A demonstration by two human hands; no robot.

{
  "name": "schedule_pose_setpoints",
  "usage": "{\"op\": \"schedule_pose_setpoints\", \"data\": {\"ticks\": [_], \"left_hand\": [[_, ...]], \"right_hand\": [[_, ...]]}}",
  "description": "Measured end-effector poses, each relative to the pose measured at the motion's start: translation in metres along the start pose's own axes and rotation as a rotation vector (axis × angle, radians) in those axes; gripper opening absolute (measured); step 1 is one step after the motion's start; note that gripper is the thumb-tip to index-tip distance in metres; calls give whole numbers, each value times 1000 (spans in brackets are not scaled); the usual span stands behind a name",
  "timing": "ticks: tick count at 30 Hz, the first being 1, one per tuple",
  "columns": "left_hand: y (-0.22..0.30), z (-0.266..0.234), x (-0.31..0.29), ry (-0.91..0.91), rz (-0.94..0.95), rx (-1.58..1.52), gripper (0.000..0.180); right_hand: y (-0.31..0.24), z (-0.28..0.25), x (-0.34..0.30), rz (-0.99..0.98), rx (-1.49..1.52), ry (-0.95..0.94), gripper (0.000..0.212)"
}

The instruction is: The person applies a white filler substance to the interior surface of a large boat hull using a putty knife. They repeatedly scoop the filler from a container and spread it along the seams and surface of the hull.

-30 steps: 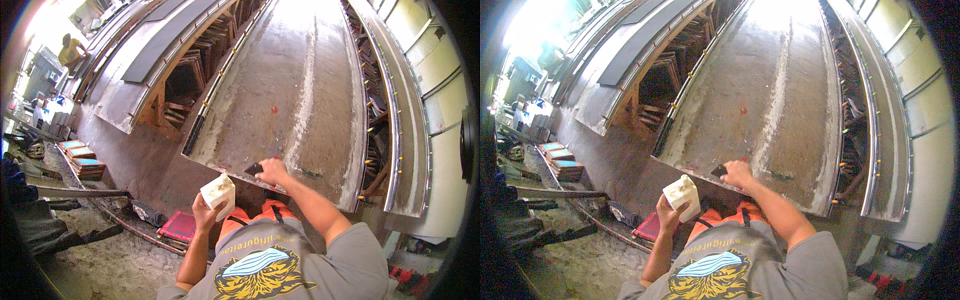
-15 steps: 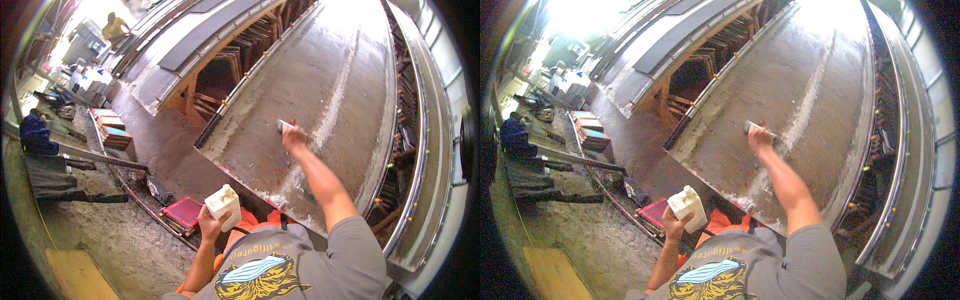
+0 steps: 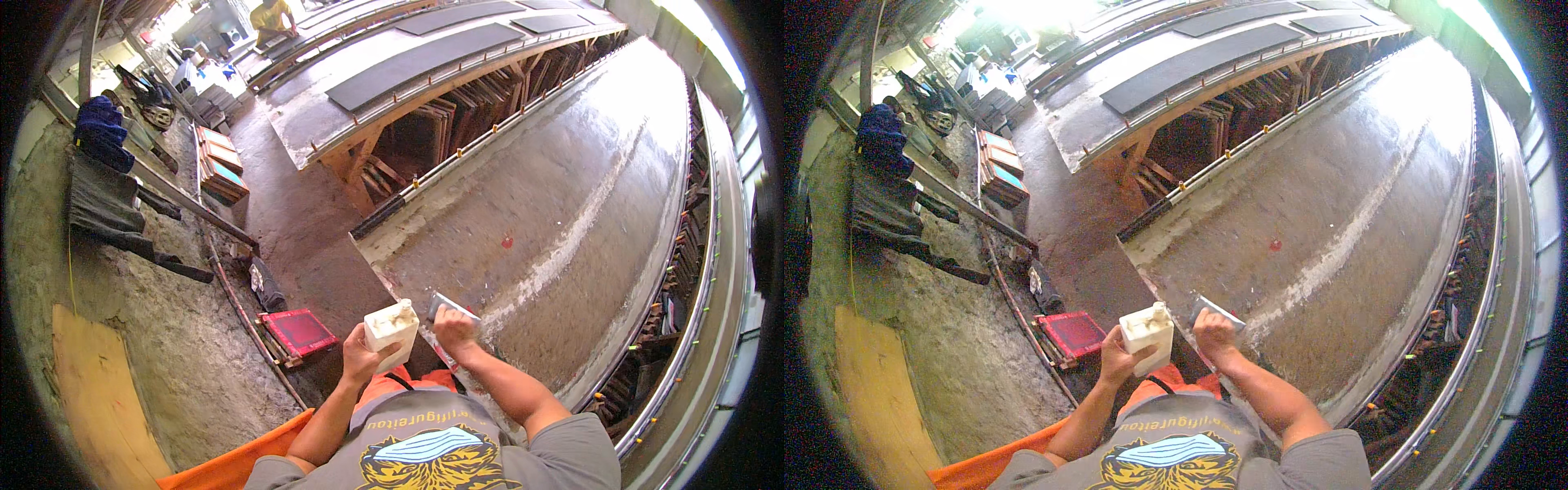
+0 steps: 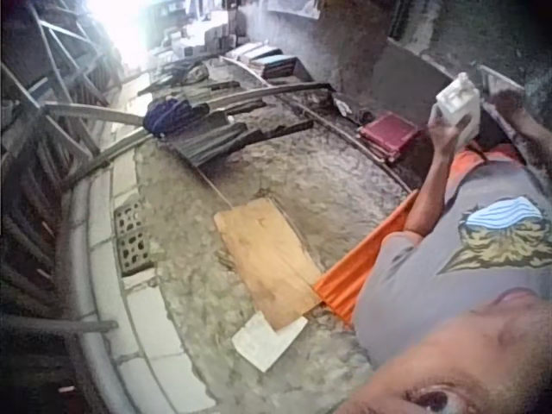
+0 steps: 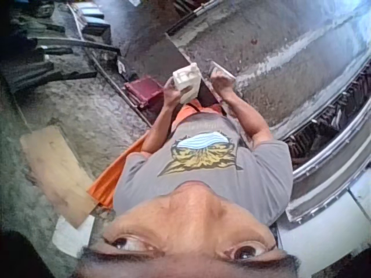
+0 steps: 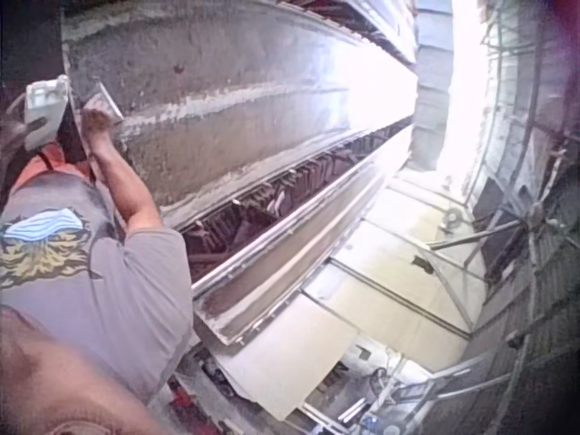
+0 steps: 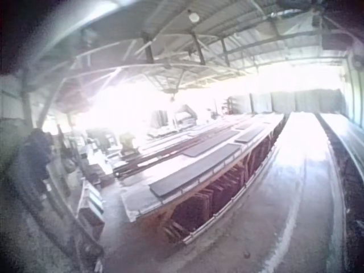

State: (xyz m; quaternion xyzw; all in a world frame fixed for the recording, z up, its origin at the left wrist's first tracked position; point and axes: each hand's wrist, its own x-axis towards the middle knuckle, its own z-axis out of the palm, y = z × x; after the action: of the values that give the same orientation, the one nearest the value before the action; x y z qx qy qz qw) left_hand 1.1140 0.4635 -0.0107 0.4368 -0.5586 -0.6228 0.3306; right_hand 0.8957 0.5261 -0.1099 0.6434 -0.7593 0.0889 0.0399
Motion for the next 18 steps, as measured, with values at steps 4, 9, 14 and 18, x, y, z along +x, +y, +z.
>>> {"op": "schedule_pose_setpoints", "data": {"ticks": [4, 9, 14, 18], "left_hand": [[8, 2, -5, 35, 23, -20, 57], [-3, -15, -8, 32, 29, -1, 58], [-4, -35, -7, 33, 40, 83, 59], [-14, -53, -9, 46, 11, 62, 58]], "right_hand": [[-18, -29, -5, -38, 175, -232, 18], [73, -17, 45, 325, 384, -255, 34], [164, -27, 88, 567, 162, -170, 30], [173, -62, 109, 566, 78, -94, 21]]}}
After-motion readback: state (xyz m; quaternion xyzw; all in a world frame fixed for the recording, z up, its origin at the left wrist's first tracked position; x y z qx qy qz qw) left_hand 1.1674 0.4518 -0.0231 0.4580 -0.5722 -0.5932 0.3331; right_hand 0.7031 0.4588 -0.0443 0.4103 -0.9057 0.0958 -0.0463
